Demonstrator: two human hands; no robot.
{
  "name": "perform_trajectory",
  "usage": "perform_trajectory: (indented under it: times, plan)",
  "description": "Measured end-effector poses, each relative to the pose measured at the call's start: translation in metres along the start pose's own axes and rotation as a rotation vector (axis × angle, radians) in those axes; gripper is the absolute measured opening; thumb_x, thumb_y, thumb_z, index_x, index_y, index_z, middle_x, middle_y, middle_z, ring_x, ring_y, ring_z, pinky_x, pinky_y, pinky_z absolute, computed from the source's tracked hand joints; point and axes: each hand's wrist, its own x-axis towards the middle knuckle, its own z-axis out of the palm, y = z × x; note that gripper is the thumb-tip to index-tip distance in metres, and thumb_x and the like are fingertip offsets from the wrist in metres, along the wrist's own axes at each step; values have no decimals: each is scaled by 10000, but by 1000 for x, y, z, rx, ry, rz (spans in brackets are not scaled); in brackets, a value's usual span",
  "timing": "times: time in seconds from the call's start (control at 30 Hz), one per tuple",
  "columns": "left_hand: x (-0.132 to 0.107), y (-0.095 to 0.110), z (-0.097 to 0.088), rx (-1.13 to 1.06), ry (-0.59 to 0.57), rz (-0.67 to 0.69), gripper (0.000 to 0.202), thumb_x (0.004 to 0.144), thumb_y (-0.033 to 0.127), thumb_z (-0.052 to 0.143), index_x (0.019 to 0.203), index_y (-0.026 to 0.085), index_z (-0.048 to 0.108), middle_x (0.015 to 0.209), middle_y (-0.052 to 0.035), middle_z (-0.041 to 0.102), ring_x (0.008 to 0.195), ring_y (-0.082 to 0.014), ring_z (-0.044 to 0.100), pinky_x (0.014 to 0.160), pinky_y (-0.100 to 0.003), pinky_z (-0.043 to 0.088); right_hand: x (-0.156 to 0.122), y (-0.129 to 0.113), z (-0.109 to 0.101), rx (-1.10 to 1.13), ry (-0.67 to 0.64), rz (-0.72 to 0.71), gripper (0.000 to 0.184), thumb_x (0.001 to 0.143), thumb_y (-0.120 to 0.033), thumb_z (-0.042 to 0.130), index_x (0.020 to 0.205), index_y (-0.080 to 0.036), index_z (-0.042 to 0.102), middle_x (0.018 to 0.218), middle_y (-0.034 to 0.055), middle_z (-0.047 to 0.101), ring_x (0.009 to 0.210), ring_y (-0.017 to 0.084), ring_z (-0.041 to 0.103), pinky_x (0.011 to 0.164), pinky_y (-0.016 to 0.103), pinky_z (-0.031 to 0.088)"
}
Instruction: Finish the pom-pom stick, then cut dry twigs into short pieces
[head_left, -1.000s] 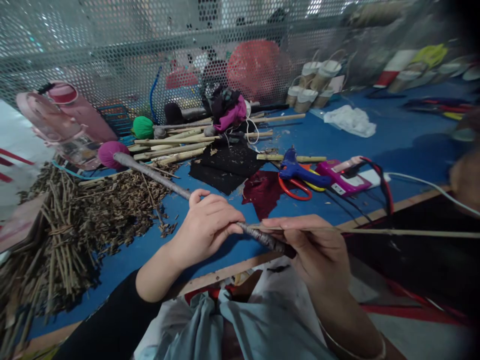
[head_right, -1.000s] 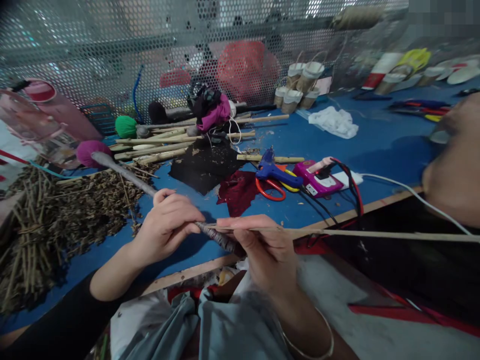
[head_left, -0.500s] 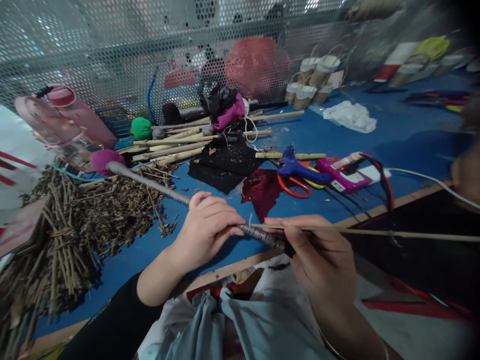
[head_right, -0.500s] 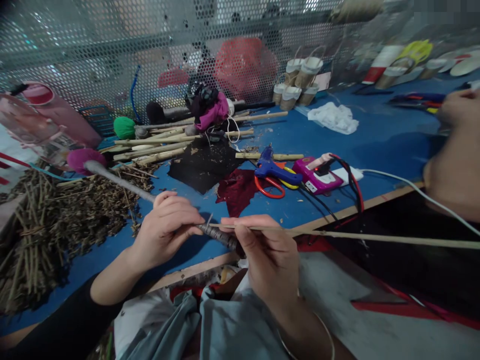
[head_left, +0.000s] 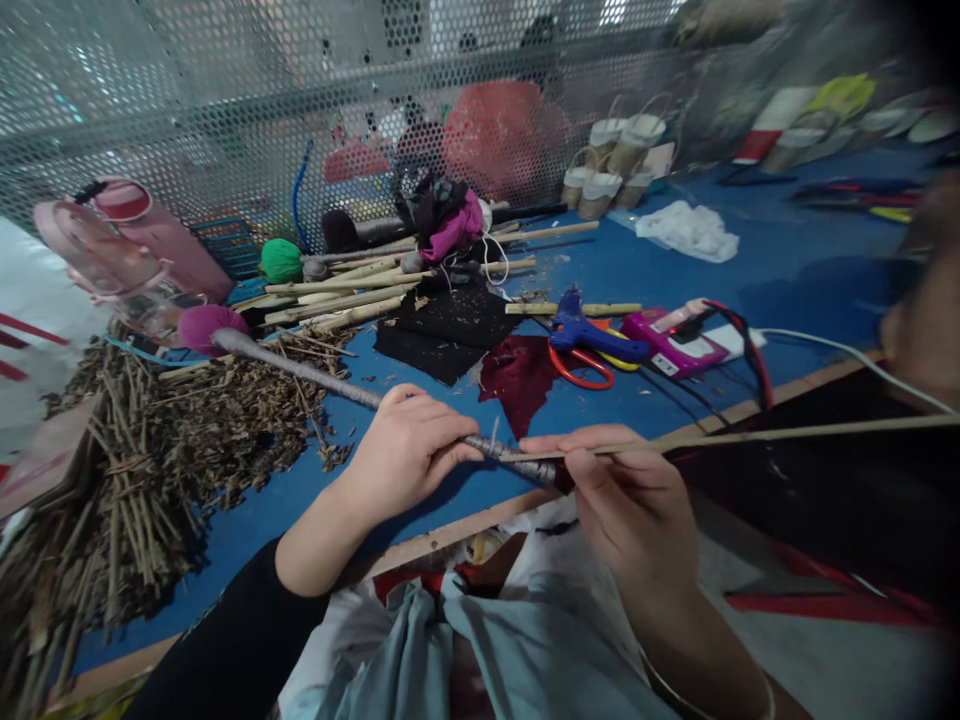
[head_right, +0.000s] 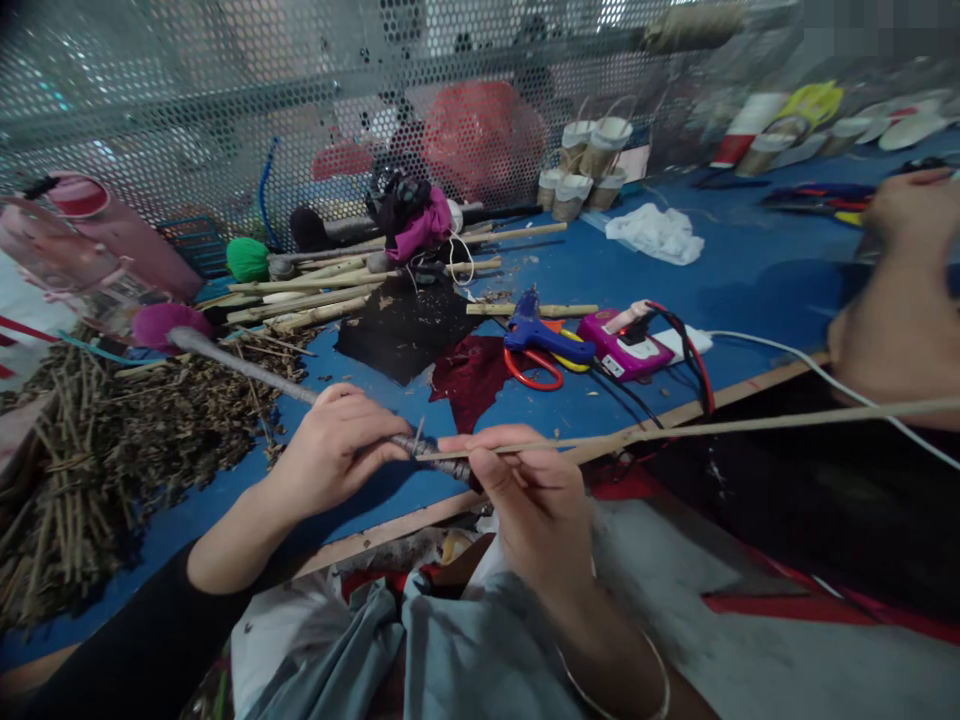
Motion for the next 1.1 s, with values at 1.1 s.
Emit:
perform_trajectory:
  times: [1.1]
  plan:
    - [-3, -2, 3, -30, 126, 26, 218, 877, 358, 519, 912, 197, 663, 860, -38, 716, 784, -151, 618, 762, -312, 369, 3, 1, 6, -103, -52, -83, 139, 850, -181, 574, 777, -231, 682, 863, 4, 698, 790, 163, 678, 725, 296, 547]
